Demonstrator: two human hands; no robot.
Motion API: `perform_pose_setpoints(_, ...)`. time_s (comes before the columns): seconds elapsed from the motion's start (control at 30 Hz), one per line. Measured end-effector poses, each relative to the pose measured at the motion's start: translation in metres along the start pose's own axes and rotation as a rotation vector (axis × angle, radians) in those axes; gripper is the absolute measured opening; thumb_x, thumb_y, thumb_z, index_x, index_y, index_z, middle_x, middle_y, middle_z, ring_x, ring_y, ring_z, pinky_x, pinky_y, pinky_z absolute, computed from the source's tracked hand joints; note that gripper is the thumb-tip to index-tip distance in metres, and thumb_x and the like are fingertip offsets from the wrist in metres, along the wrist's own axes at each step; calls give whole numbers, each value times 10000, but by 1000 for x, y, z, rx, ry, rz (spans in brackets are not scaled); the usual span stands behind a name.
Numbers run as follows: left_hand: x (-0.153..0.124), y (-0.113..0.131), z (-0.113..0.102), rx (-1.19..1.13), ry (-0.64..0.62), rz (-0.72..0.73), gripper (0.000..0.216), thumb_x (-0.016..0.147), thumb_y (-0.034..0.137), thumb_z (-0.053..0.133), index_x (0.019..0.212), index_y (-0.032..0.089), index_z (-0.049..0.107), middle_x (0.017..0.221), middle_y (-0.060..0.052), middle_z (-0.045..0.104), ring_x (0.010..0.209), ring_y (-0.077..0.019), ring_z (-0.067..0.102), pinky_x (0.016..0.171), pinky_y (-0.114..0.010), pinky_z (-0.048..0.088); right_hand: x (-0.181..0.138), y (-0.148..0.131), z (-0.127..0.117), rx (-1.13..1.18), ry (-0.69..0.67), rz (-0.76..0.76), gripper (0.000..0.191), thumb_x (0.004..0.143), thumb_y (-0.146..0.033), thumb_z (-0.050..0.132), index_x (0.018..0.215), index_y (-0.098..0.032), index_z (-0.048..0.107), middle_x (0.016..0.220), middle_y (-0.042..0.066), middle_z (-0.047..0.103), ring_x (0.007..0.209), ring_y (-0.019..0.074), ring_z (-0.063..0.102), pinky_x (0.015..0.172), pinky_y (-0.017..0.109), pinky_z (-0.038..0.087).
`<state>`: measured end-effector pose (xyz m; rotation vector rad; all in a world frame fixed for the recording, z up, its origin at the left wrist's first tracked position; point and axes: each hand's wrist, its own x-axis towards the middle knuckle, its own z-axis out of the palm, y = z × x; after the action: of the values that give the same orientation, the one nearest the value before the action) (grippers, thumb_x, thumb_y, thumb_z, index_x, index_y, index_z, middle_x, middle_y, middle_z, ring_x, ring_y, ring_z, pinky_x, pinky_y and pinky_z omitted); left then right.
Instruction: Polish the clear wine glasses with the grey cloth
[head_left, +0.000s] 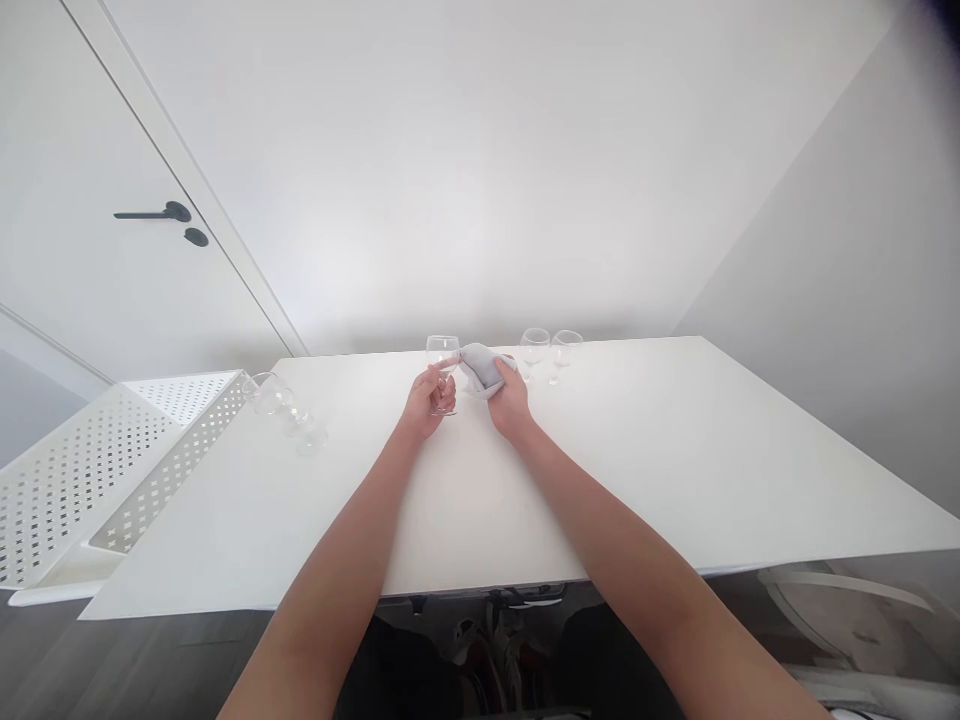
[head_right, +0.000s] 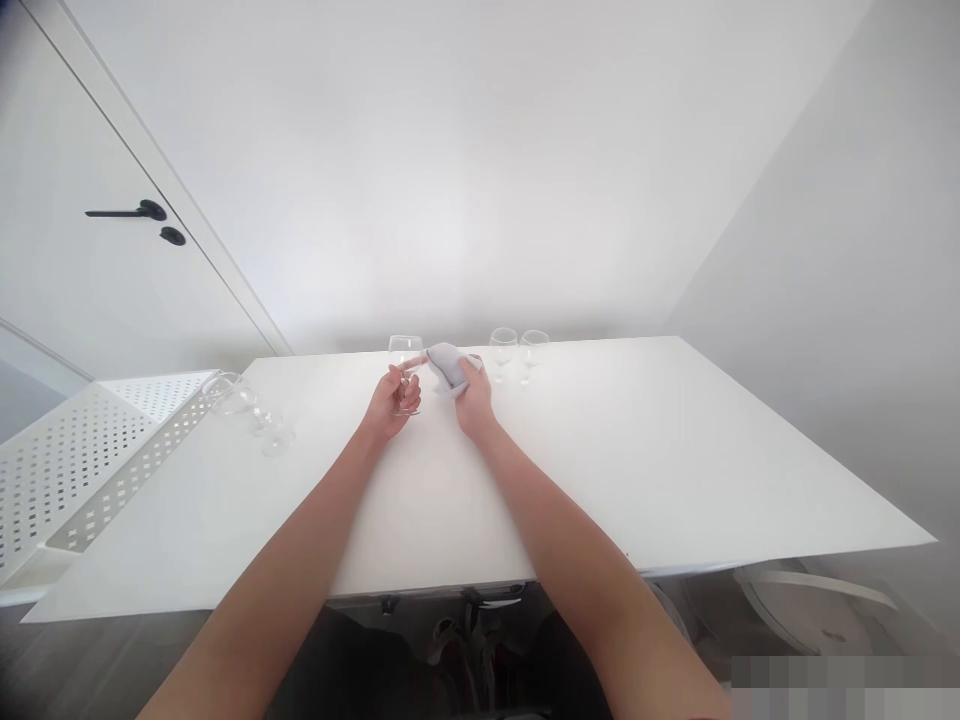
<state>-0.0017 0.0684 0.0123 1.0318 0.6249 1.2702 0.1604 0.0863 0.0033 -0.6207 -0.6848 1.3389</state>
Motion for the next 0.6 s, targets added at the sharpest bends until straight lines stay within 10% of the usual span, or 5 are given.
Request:
perform_pose_setpoints(0.23,-1,-2,4,129,-85,-190,561,867,659,672,979,113,734,564,7,501,452,-86,415,470,-259,376,-7,-17,7,-38,-333,76,570,940,-730,414,1112,-248,664,1024,80,708,973,280,648,836,456,537)
perform_pose_setpoints(0.6,-5,-1,3,147,-283,-359,539,880,667,645,903,133,715,520,34,397,431,-66,301,433,-234,267,-8,-19,-4,-91,-522,188,385,873,-545,702,1095,-233,669,594,-40,533,574,165,522,635,351,523)
